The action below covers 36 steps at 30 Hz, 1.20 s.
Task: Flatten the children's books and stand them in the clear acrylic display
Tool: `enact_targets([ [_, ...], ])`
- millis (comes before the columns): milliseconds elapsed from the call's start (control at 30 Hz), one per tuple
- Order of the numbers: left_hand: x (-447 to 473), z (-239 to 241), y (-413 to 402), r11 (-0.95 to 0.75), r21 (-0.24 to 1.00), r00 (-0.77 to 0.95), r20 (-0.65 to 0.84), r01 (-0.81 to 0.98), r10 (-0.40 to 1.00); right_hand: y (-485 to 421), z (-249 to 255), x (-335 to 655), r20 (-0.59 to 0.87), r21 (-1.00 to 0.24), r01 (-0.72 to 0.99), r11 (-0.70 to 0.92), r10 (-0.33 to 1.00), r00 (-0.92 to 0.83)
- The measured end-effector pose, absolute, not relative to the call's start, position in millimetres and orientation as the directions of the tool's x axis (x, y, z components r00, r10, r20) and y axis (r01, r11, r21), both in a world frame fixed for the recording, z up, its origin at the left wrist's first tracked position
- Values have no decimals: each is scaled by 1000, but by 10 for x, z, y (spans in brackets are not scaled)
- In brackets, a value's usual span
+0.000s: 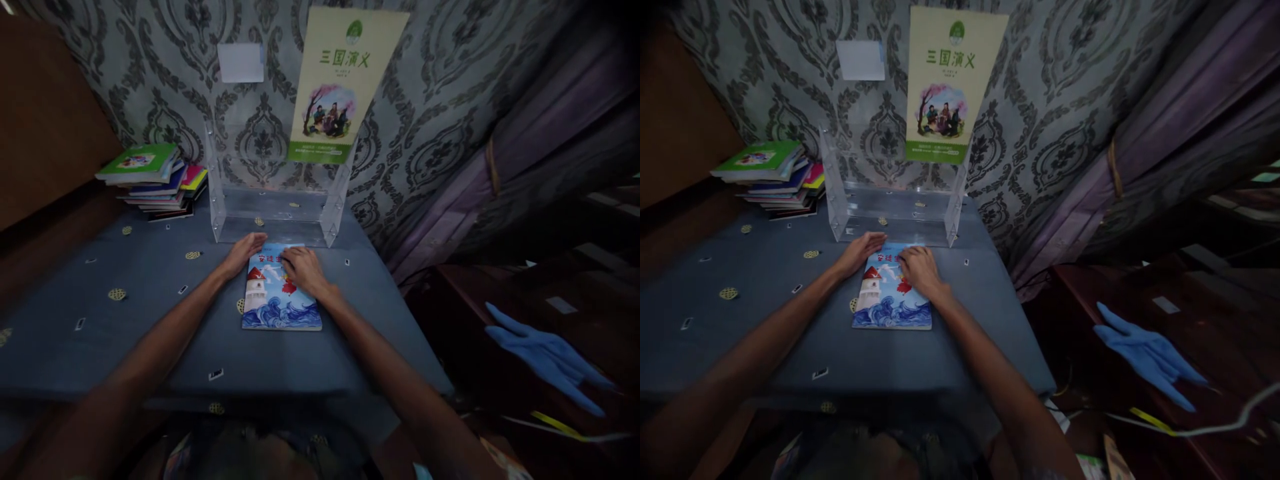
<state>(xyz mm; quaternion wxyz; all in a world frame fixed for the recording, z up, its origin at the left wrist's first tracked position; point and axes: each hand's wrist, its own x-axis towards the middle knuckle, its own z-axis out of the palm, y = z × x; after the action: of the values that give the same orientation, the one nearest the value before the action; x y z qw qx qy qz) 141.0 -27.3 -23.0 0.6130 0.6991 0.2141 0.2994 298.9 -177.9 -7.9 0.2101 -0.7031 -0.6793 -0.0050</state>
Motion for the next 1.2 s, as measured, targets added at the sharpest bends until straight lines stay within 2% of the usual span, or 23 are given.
enact_targets([
  [100,1426,-319,-232,-120,984,739,180,-134,650,-1676,-56,2564,229,-277,958,77,973,-12],
  [233,1430,-346,-225,-137,982,755,185,-127,630,-1762,-140,1983,197,-276,960,41,980,15],
  [333,1403,-326,-226,-208,974,770,198,-87,607,-1995,-164,1751,213,-282,954,105,976,-44],
  [433,1368,-297,-265,-350,937,790,231,-23,568,-2257,-152,1757,235,-283,952,116,971,-48],
  [567,1353,-264,-351,-551,832,809,286,55,513,-2576,-184,1999,252,-293,955,50,967,27],
  [667,1354,-245,-393,-641,762,825,306,86,474,-2781,-243,2227,252,-330,944,-25,961,114],
  [833,1343,-238,-418,-739,664,840,333,113,428,-2954,-280,2450,201,-386,918,-93,962,182],
  [1200,1308,-364,-529,-905,357,876,328,232,354,-2962,-192,2412,211,-380,916,-130,952,222],
])
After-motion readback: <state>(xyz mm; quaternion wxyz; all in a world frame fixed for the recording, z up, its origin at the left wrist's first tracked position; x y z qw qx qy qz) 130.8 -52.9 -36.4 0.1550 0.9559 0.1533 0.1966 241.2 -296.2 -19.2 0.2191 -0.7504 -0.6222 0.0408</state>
